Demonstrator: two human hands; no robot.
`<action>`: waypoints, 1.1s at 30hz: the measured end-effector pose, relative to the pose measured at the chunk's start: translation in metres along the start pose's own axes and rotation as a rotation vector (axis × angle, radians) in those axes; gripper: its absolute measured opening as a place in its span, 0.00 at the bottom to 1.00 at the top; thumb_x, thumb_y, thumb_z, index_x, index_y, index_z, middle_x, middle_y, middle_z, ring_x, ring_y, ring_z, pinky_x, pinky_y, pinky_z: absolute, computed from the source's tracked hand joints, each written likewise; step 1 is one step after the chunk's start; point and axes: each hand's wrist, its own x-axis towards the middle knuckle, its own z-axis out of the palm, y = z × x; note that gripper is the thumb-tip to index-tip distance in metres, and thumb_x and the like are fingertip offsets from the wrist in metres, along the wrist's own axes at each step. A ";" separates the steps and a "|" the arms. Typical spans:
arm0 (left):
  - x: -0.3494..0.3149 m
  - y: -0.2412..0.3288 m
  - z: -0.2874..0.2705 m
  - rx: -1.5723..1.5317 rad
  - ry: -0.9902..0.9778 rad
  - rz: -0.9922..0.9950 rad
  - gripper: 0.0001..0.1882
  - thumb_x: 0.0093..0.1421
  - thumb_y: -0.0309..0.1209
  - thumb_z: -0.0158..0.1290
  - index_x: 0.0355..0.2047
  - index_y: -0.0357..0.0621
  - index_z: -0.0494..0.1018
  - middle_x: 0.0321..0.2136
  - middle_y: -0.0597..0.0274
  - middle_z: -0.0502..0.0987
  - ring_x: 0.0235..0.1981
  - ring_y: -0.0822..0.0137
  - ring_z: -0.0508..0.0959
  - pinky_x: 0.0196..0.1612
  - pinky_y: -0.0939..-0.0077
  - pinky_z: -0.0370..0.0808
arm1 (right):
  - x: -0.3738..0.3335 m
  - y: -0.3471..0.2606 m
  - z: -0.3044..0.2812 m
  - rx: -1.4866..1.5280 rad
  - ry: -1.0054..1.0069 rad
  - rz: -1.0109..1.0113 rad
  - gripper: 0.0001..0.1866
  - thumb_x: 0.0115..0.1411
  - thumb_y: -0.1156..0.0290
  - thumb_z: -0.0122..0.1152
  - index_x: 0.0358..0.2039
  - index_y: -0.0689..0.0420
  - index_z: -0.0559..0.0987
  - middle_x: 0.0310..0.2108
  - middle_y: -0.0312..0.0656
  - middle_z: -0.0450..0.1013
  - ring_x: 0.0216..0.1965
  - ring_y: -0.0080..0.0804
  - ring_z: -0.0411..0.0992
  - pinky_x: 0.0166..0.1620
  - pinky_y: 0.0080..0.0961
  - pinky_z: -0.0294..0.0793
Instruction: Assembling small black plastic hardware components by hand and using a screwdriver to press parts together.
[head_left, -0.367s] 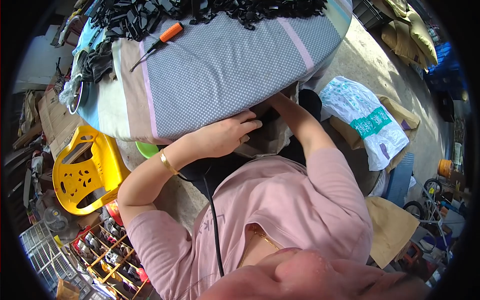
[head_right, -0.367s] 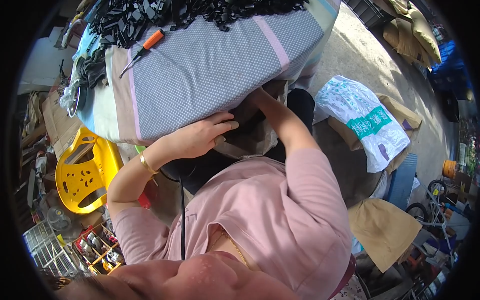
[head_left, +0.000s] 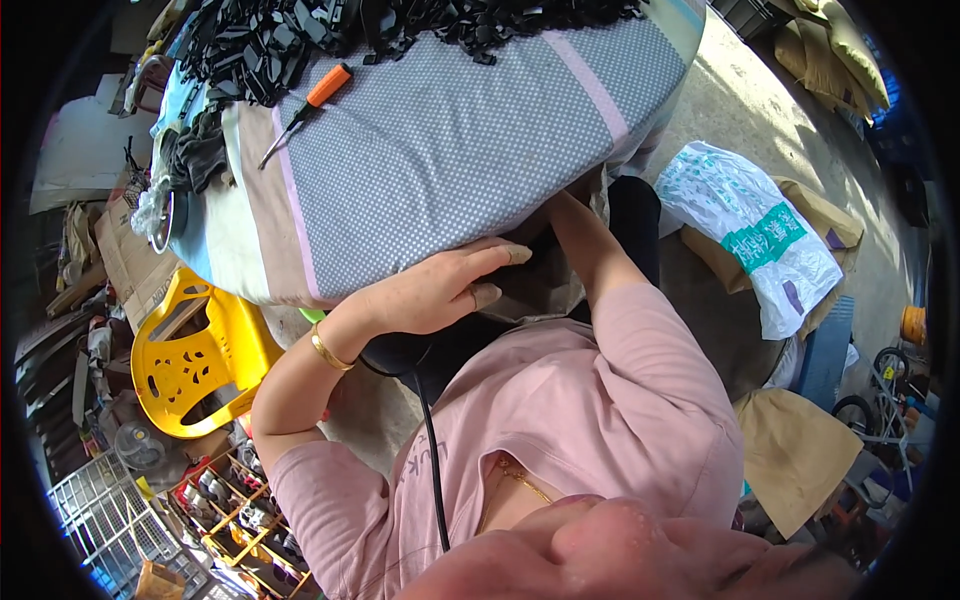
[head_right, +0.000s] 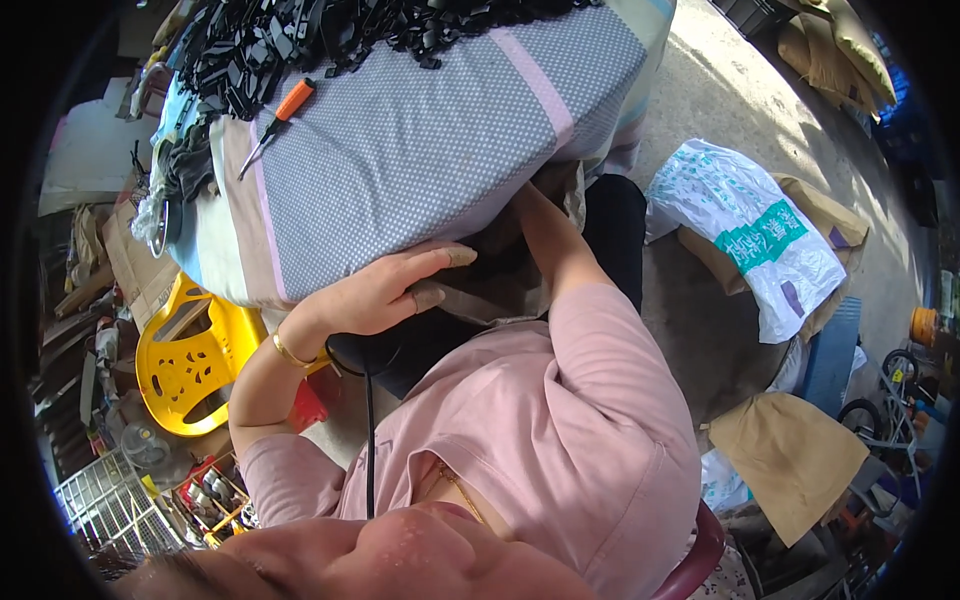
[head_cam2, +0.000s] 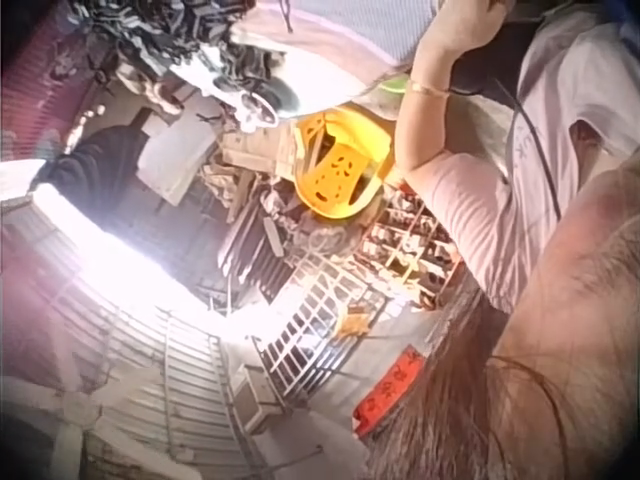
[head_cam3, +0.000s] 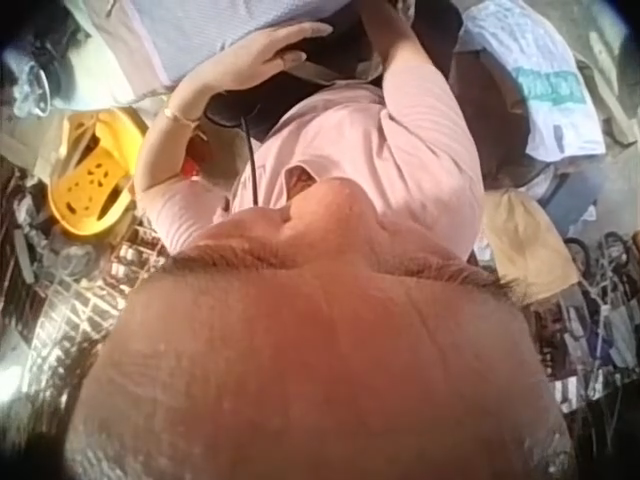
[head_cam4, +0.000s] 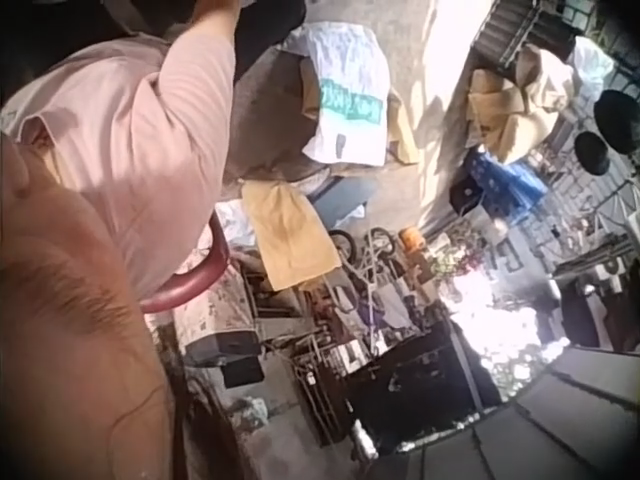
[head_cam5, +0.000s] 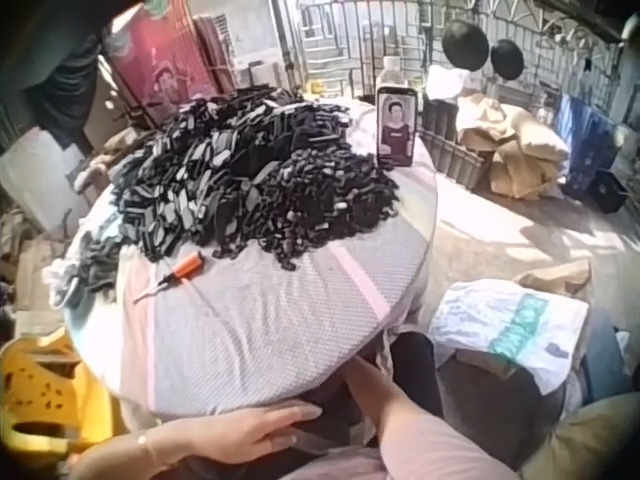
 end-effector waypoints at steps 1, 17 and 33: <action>0.002 -0.001 0.000 0.012 -0.017 0.012 0.25 0.54 0.22 0.45 0.54 0.35 0.59 0.52 0.47 0.64 0.52 0.52 0.67 0.55 0.68 0.64 | -0.007 0.005 -0.003 0.007 -0.008 0.004 0.23 0.56 0.64 0.48 0.53 0.57 0.68 0.54 0.47 0.63 0.55 0.40 0.61 0.59 0.34 0.55; 0.008 -0.008 0.031 0.562 0.148 -0.233 0.27 0.54 0.26 0.47 0.56 0.43 0.59 0.53 0.46 0.61 0.50 0.50 0.68 0.53 0.67 0.65 | -0.047 0.033 -0.046 0.125 -0.189 0.076 0.24 0.57 0.62 0.47 0.54 0.57 0.66 0.54 0.47 0.62 0.56 0.40 0.59 0.59 0.34 0.54; 0.013 -0.025 0.044 0.973 0.124 -0.171 0.25 0.50 0.32 0.49 0.49 0.35 0.64 0.43 0.48 0.68 0.46 0.53 0.68 0.49 0.67 0.66 | -0.075 0.070 -0.112 0.139 -0.400 0.038 0.25 0.58 0.60 0.46 0.55 0.56 0.65 0.55 0.46 0.61 0.57 0.40 0.58 0.60 0.35 0.52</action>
